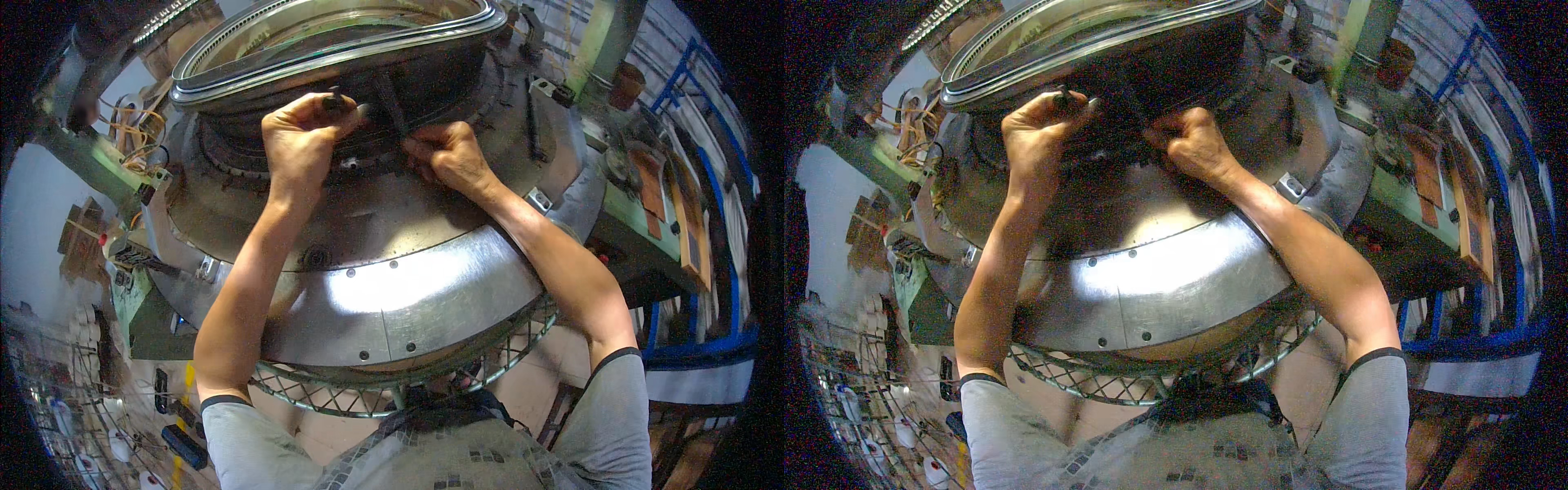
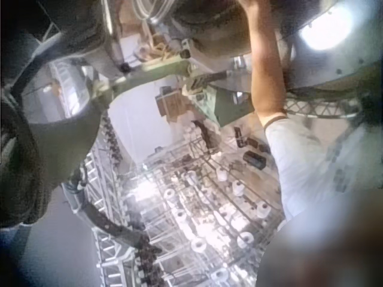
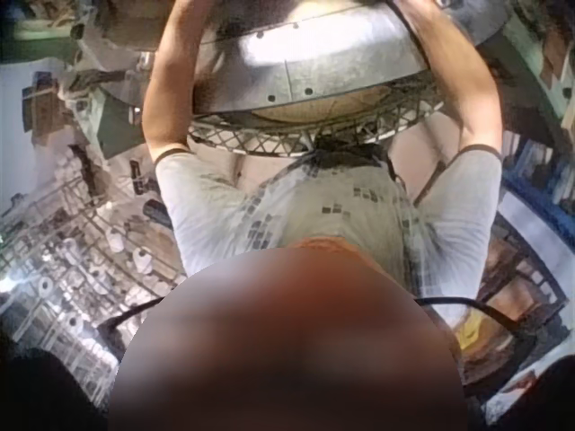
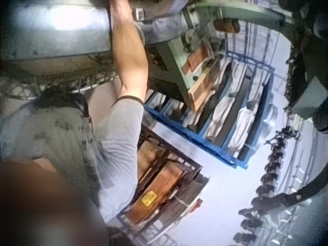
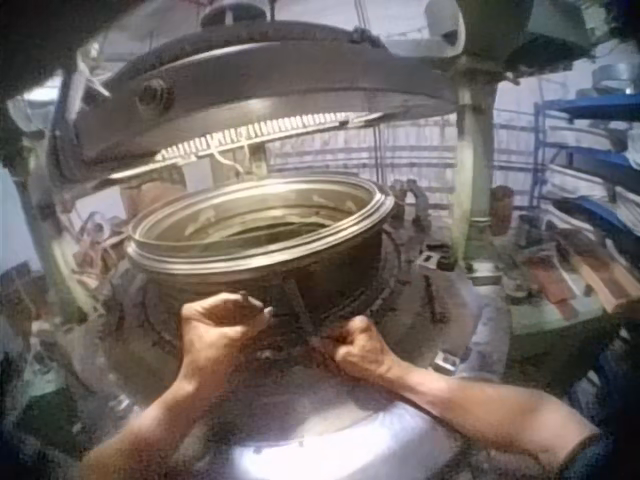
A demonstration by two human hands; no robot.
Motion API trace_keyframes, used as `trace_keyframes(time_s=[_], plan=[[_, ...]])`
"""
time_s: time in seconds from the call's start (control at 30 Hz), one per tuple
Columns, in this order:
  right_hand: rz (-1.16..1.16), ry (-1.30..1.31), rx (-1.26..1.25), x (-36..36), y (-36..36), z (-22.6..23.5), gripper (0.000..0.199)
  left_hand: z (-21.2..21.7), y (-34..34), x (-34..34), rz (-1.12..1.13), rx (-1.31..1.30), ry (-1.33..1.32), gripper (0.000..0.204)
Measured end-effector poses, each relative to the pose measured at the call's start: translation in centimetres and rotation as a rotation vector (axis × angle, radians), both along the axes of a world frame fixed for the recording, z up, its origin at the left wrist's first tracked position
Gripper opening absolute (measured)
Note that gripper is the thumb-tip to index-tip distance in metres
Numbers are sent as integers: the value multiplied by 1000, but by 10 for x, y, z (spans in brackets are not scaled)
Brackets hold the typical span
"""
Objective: The person repeatedly picks small metal strips from a wooden tray and inserts them into slots on a large circular metal machine. The person handles the strips one at a time, aligning and pressing them into place around the machine's rim.
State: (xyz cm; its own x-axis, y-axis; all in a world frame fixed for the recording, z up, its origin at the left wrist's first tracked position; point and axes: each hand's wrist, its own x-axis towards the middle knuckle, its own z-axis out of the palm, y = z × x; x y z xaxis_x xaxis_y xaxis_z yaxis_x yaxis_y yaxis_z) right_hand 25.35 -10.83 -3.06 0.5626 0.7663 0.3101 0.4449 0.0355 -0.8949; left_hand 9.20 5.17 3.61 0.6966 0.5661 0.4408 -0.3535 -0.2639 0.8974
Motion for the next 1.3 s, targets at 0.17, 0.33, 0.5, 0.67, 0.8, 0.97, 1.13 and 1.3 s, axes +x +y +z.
trace_keyframes(time_s=[0.17,0.33,0.5,0.67,0.8,0.97,1.13,1.3], plan=[[90,183,117,-17,-1,8,14,-4,-9,5,81,216,-40,10],[202,202,75,-29,0,14,12,-11,-15,11,-69,83,-86,14],[332,417,27,-29,-1,14,17,-8,-19,9,-144,24,-105,18],[407,547,44,-25,-3,15,20,-5,-20,9,-191,-25,-110,17],[388,564,24,-27,-3,16,20,-6,-22,9,-197,-59,-147,15],[212,323,37,-25,-5,14,20,-9,-19,10,-35,86,-127,14],[-37,-169,83,-15,-1,6,16,-12,-9,7,217,527,-103,13],[-63,-215,113,-14,3,-1,16,-19,-5,2,347,1178,69,25]])
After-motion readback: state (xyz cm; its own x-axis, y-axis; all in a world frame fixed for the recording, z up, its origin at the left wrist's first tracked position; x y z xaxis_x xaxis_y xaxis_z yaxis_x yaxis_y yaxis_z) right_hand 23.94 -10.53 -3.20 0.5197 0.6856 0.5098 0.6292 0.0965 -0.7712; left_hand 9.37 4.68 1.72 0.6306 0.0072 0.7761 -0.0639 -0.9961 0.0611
